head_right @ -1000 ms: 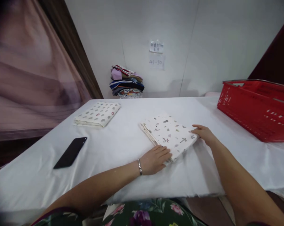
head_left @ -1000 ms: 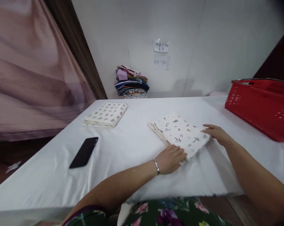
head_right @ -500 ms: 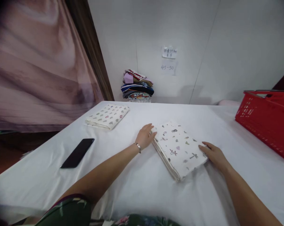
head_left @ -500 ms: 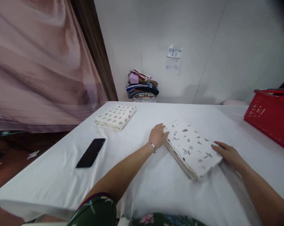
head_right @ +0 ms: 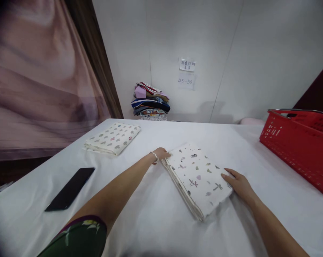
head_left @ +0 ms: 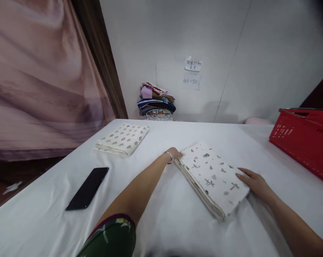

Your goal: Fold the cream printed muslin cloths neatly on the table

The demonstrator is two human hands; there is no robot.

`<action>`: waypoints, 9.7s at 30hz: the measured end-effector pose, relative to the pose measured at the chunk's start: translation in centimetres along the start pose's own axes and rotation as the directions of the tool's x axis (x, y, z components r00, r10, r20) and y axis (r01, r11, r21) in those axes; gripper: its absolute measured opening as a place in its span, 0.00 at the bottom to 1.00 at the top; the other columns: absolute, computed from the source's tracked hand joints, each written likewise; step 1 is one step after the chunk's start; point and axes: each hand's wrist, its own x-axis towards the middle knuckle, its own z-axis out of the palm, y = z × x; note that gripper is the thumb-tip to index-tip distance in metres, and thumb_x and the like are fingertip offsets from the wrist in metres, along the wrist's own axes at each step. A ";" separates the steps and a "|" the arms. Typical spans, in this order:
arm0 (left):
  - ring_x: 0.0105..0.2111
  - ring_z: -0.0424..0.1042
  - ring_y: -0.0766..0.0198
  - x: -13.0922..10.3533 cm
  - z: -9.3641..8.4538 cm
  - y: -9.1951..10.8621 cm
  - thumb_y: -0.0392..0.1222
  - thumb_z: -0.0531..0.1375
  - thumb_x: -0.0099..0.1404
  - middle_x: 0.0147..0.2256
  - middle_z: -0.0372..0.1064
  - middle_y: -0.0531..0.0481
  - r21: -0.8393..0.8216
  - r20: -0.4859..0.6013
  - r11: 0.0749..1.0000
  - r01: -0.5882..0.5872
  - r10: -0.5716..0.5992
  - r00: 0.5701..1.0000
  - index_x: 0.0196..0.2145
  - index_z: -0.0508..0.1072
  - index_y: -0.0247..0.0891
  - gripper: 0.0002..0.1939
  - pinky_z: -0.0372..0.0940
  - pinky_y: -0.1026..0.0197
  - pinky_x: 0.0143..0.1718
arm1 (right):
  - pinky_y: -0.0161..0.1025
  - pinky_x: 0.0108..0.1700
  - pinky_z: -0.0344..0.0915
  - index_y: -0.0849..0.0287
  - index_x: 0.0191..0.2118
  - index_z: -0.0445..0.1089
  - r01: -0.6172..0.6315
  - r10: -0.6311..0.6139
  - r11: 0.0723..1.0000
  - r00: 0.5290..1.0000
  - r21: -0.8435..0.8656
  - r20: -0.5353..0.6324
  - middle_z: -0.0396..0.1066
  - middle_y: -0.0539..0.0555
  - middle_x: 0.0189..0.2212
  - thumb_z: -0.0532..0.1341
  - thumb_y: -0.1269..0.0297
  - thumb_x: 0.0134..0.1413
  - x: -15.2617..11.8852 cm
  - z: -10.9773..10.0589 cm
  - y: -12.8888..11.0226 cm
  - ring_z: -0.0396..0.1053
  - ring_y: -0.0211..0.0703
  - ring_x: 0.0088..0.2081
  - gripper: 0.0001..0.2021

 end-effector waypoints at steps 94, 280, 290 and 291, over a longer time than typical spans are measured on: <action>0.43 0.63 0.61 -4.0 1.3 -5.4 0.43 0.53 0.64 0.42 0.68 0.47 0.339 -0.188 0.675 -0.656 0.732 0.655 0.42 0.71 0.40 0.12 0.57 0.60 0.45 | 0.40 0.40 0.61 0.54 0.36 0.69 0.678 -0.594 0.680 0.732 -0.277 0.333 0.68 0.53 0.37 0.50 0.60 0.56 -1.8 9.4 -11.3 0.64 0.44 0.41 0.11; 0.41 0.64 0.60 -6.8 10.8 6.1 0.38 0.55 0.61 0.37 0.69 0.50 0.280 -0.367 0.631 -0.723 0.766 0.527 0.38 0.68 0.40 0.06 0.56 0.56 0.44 | 0.28 0.12 0.45 0.60 0.26 0.64 -0.238 0.017 0.784 0.932 0.573 0.363 0.66 0.47 0.16 0.57 0.56 0.50 -2.3 6.4 -6.0 0.56 0.27 0.12 0.12; 0.40 0.65 0.63 -6.8 10.7 6.1 0.38 0.56 0.61 0.36 0.69 0.51 0.193 -0.423 0.647 -0.738 0.733 0.533 0.37 0.68 0.40 0.06 0.57 0.58 0.43 | 0.28 0.12 0.44 0.61 0.21 0.62 -0.244 -0.006 0.784 0.916 0.571 0.400 0.65 0.46 0.15 0.59 0.61 0.48 -2.6 6.5 -6.0 0.55 0.27 0.11 0.11; 0.40 0.65 0.63 -6.8 10.7 6.2 0.38 0.56 0.61 0.37 0.69 0.51 0.189 -0.430 0.651 -0.736 0.728 0.534 0.37 0.68 0.40 0.06 0.57 0.58 0.43 | 0.27 0.12 0.44 0.61 0.21 0.62 -0.242 -0.008 0.781 0.918 0.576 0.396 0.65 0.46 0.15 0.59 0.62 0.47 -2.7 6.4 -6.2 0.55 0.26 0.11 0.10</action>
